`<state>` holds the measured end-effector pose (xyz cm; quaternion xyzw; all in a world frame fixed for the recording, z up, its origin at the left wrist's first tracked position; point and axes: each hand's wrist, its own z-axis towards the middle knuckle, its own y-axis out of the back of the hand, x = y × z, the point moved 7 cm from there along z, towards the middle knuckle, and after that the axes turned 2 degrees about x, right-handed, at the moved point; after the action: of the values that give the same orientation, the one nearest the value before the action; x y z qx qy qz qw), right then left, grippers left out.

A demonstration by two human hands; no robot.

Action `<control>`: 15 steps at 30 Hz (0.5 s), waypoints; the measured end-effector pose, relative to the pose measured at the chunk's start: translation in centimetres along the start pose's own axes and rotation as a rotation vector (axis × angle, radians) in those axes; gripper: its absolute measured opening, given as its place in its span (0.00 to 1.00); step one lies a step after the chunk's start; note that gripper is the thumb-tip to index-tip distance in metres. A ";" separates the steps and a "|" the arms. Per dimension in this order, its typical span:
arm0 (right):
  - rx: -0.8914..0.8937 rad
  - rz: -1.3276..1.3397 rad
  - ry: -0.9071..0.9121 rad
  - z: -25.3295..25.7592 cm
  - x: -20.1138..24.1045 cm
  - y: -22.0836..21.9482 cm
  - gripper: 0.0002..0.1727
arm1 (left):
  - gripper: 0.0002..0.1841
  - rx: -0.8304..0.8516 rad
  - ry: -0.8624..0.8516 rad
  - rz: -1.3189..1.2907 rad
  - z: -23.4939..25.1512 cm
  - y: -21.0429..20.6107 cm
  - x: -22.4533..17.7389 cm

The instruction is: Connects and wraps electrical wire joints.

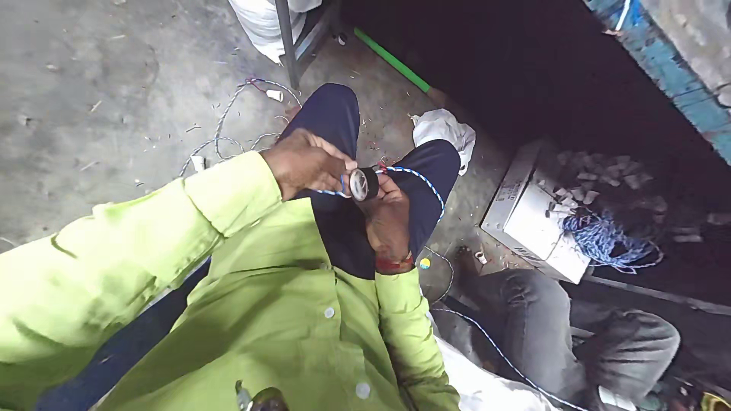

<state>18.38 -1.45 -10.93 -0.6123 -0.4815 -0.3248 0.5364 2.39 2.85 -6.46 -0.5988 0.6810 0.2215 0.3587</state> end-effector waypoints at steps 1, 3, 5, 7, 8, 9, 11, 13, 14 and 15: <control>0.029 -0.058 0.014 0.0 0.3 0.0 0.22 | 0.07 0.043 0.032 -0.031 0.2 -0.2 0.5; 0.073 -0.273 0.041 -0.5 1.4 0.0 0.22 | 0.08 0.082 0.023 -0.045 0.1 -0.4 0.6; 0.045 -0.517 0.094 -1.1 3.0 0.3 0.17 | 0.08 0.047 -0.021 0.037 -0.3 0.1 0.2; -0.027 -0.646 0.264 -1.7 5.4 1.2 0.17 | 0.08 0.004 -0.055 0.120 -0.4 0.5 -0.1; -0.035 -0.696 0.377 -2.1 6.6 1.6 0.23 | 0.08 0.004 -0.067 0.152 -0.3 0.3 0.0; -0.006 -0.756 0.478 -2.2 7.6 1.6 0.29 | 0.08 0.006 -0.080 0.173 -0.2 0.0 0.0; 0.089 -0.893 0.666 -2.1 8.6 1.0 0.27 | 0.07 0.018 -0.083 0.194 -0.2 -0.5 0.4; 0.195 -0.956 0.772 -1.7 8.5 0.2 0.15 | 0.06 0.021 -0.075 0.190 -0.2 -1.0 0.6; 0.252 -0.959 0.787 -1.4 8.2 0.0 0.11 | 0.06 0.014 -0.064 0.186 -0.2 -0.9 0.7; 0.310 -0.963 0.778 -1.2 7.8 -0.2 0.12 | 0.07 0.002 -0.050 0.179 -0.3 -0.8 0.8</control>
<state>20.88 -0.76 -3.48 -0.0797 -0.5142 -0.6546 0.5484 3.07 1.99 -6.76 -0.5294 0.7230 0.2668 0.3549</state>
